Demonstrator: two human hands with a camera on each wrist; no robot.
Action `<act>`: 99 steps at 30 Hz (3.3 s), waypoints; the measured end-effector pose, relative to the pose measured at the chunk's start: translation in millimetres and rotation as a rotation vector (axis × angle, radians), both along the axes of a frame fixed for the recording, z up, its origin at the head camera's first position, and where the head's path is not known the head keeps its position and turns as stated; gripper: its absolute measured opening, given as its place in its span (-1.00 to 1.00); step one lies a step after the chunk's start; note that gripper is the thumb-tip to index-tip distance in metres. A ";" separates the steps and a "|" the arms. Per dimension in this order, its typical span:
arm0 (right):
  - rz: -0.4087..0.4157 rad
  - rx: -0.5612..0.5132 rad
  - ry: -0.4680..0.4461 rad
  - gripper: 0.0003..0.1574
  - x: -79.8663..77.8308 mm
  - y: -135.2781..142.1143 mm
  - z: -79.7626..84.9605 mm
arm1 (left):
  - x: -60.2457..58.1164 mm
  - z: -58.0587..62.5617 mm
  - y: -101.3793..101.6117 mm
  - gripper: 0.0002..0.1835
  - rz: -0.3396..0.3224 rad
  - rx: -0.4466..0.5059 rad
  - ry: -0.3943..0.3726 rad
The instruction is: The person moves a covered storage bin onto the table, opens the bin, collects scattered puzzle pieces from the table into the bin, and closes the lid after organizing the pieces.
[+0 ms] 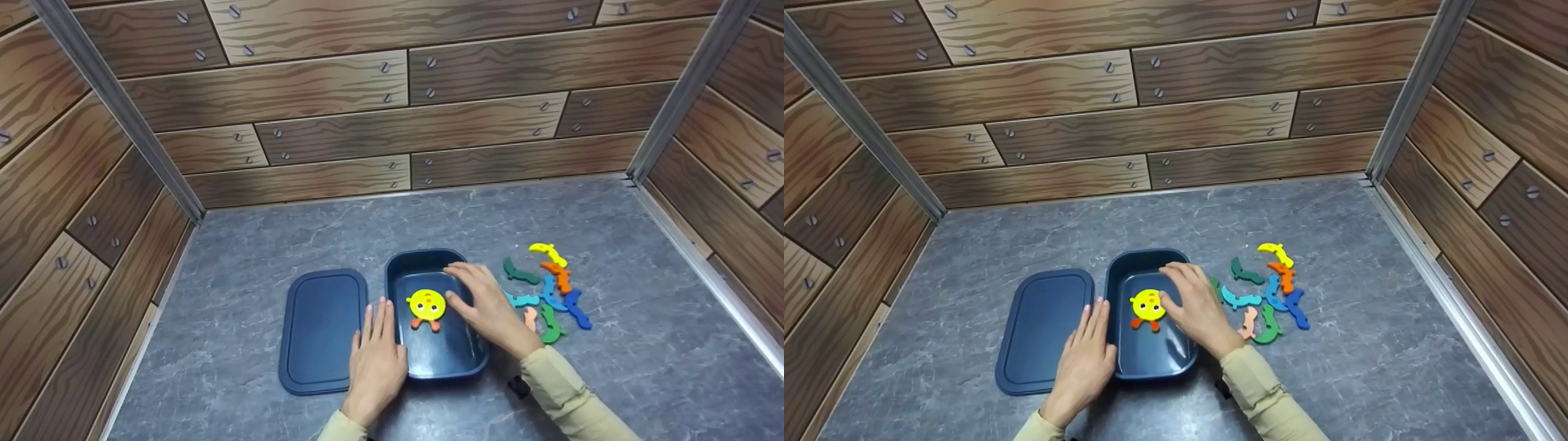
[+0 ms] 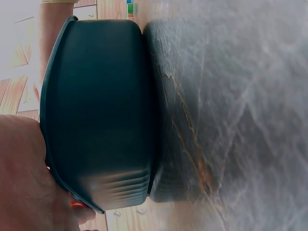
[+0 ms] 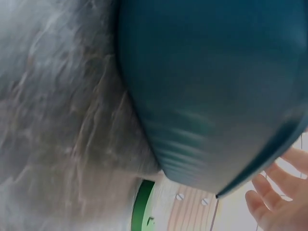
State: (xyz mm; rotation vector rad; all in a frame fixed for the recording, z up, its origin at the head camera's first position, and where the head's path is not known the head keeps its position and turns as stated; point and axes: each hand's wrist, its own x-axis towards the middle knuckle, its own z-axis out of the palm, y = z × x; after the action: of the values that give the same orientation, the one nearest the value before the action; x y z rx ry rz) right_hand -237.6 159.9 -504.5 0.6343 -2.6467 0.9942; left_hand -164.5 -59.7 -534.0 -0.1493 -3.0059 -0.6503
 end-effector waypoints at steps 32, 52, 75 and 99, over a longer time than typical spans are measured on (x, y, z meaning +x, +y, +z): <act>-0.084 0.103 -0.030 -0.52 -17.3 56.9 -22.9 | 0.7 0.0 -0.5 -0.27 0.003 0.023 0.013; 0.025 0.330 -0.175 -0.53 -31.9 57.4 -32.7 | 1.8 0.8 -1.2 -0.26 -0.001 0.024 0.008; 0.013 0.275 -0.167 -0.72 -30.7 65.6 -35.2 | -1.1 -2.2 0.4 -0.27 0.003 0.024 0.016; 0.001 0.260 -0.162 -0.82 -26.6 71.0 -34.7 | -0.4 -1.5 0.5 -0.28 0.007 0.024 0.010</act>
State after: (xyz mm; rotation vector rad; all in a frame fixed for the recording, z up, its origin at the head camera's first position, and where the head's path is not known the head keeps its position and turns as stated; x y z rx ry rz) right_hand -264.2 230.9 -539.2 0.6323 -2.9481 0.7353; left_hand -164.9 -59.2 -535.5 -0.1406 -2.9867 -0.6820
